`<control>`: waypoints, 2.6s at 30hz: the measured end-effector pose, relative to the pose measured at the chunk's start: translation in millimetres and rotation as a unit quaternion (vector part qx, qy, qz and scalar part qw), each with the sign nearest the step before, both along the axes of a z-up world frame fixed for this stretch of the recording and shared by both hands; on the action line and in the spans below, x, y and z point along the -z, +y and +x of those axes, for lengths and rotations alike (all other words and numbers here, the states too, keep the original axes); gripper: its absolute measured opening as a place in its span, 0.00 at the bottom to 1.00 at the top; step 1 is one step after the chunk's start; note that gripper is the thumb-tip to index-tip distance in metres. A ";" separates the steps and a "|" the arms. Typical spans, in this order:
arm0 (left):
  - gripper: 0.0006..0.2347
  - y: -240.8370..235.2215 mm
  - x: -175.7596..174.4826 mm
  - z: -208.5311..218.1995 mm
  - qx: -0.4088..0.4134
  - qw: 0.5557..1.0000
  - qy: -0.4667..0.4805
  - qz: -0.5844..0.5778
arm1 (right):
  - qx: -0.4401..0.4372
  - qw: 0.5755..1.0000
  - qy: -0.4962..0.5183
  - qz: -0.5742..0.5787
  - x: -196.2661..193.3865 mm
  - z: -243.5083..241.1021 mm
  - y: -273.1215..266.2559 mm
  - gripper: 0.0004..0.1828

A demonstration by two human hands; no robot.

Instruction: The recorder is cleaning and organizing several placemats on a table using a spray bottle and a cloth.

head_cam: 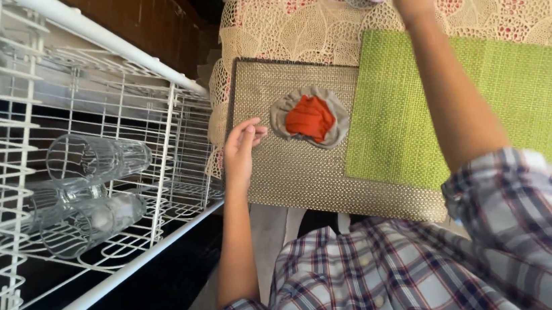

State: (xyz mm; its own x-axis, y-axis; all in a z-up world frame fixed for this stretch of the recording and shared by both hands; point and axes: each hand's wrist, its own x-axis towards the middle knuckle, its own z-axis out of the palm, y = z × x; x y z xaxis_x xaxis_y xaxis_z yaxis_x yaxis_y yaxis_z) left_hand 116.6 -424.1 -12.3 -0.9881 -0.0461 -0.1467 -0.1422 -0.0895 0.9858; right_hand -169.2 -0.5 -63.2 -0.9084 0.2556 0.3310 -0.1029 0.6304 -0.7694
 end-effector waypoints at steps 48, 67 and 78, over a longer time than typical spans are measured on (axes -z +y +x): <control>0.12 276.0 37.6 -70.8 0.304 0.900 0.206 -0.235 | -0.294 0.895 -0.100 0.321 -49.0 406.8 193.8 0.33; 0.33 270.1 43.9 -75.3 0.313 0.742 0.208 -0.556 | -0.166 0.918 -0.073 0.352 -65.1 277.0 200.7 0.15; 0.33 269.5 42.8 -72.6 0.299 0.750 0.226 -0.544 | 0.061 0.945 -0.004 0.322 -30.1 223.6 122.4 0.15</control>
